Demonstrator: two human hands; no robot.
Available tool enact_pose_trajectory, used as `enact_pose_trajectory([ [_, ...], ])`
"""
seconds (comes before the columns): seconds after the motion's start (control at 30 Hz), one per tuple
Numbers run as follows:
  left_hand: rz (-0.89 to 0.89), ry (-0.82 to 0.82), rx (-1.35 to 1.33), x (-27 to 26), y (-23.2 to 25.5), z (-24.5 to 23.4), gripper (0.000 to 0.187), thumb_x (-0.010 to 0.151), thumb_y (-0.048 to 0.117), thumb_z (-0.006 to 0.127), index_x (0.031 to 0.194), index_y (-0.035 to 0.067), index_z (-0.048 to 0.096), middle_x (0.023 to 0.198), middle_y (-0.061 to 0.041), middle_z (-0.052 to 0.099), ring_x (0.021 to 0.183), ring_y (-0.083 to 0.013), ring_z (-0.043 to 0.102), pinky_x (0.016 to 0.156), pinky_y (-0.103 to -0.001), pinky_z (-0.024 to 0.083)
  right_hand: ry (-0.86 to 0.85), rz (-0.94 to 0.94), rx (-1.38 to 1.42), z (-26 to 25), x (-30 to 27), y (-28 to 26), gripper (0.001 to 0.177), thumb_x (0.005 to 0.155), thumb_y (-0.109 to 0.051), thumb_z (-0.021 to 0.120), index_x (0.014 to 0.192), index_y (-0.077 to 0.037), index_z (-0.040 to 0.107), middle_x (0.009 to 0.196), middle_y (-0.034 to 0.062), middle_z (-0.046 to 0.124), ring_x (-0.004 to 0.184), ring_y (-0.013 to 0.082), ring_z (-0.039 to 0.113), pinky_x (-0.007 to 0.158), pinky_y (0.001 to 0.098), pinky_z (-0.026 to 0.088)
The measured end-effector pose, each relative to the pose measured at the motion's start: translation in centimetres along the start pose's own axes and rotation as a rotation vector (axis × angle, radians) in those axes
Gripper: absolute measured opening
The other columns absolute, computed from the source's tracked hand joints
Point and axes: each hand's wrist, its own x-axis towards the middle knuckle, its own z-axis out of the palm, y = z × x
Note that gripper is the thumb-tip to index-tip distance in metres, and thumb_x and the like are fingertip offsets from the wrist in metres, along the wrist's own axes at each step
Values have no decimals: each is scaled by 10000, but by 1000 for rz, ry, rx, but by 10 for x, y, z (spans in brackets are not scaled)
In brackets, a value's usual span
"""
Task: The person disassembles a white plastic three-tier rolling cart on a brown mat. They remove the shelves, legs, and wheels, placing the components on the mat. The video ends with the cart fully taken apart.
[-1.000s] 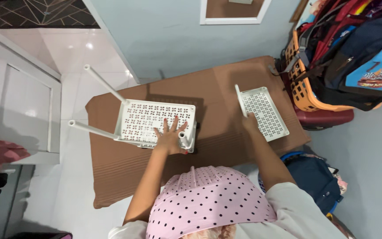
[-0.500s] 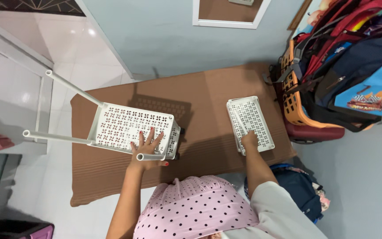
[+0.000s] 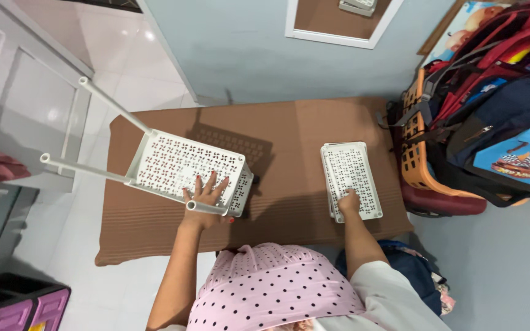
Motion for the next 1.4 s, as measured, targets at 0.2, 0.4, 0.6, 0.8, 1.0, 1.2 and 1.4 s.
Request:
enact_pose_trajectory([
  [0.2,4,33,-8,-3,0,4,1197,621,598,896,1594,369,237,1723,-23,61,1564,-418,38,1201,-710,75,108,-272,156,-4,12,-38,338,870,-25,671,1208,-55,678,1036,200,718,972,347,698,882,416,553],
  [0.4,68,118,-89,-10,-11,18,1049,668,573,873,1557,354,359,1700,-43,153,1562,-414,34,1201,-700,11,29,-561,658,-10,-9,-144,234,968,-71,673,1201,-48,652,1108,112,722,1012,220,698,890,336,555],
  [0.6,90,173,-135,-21,-42,30,807,698,564,841,1422,327,575,1672,-44,274,1574,-390,68,1209,-693,-11,-203,-1167,739,-20,-128,-232,237,1015,-197,651,1191,-38,654,1218,111,689,1140,240,638,996,366,501],
  [0.8,150,257,-193,-18,-55,39,622,787,570,755,1362,364,640,1637,-49,338,1557,-371,125,1190,-707,-17,-470,-1393,774,1,-220,-266,264,989,-163,685,1183,3,619,1157,148,681,1078,249,662,917,369,529],
  [1.0,189,309,-216,-16,-60,46,561,846,607,675,1363,390,643,1616,-38,384,1533,-355,224,1178,-738,10,-620,-916,1042,53,-235,-254,136,1068,-157,586,1005,-37,572,877,5,563,791,86,506,700,267,458],
  [1.2,198,284,-209,-16,-62,45,543,864,615,650,1360,394,633,1621,-29,374,1531,-352,228,1158,-757,-2,-431,-907,1031,67,-237,-252,220,1050,-160,611,866,-47,570,780,-22,531,709,70,468,621,263,412],
  [1.4,210,274,-221,-16,-63,42,532,869,556,667,1376,402,619,1625,-29,361,1529,-358,225,1145,-772,-18,-412,-819,1026,63,-240,-260,378,1070,-171,619,732,-50,501,696,-35,474,673,69,409,596,274,357],
])
